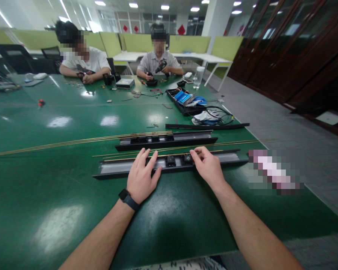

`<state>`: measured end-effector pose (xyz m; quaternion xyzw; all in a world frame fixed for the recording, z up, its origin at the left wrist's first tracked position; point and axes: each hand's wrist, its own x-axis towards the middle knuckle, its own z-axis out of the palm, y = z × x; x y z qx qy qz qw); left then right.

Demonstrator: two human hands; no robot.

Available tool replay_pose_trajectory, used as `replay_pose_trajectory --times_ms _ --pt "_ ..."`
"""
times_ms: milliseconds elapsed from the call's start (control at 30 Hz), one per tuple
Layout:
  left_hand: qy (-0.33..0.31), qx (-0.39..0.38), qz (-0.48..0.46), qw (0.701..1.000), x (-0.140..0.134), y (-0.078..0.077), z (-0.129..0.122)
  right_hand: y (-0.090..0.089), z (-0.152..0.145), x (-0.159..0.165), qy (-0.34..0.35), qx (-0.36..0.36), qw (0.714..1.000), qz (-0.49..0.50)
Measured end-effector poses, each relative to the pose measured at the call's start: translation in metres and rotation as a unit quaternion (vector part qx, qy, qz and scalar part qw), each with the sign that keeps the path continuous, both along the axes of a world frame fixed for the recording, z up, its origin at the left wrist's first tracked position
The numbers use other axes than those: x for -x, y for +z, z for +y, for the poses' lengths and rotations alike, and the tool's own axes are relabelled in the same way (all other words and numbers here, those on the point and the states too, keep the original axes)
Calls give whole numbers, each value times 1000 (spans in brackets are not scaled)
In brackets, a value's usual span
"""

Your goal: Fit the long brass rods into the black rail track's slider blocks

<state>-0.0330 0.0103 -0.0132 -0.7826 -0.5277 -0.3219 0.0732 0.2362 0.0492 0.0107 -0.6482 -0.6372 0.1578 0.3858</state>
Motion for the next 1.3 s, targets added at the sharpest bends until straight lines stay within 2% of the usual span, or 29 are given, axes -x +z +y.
replay_pose_trajectory --times_ms 1300 --pt "2 -2 4 1000 0 0 0 1 0 0 -3 8 1000 1"
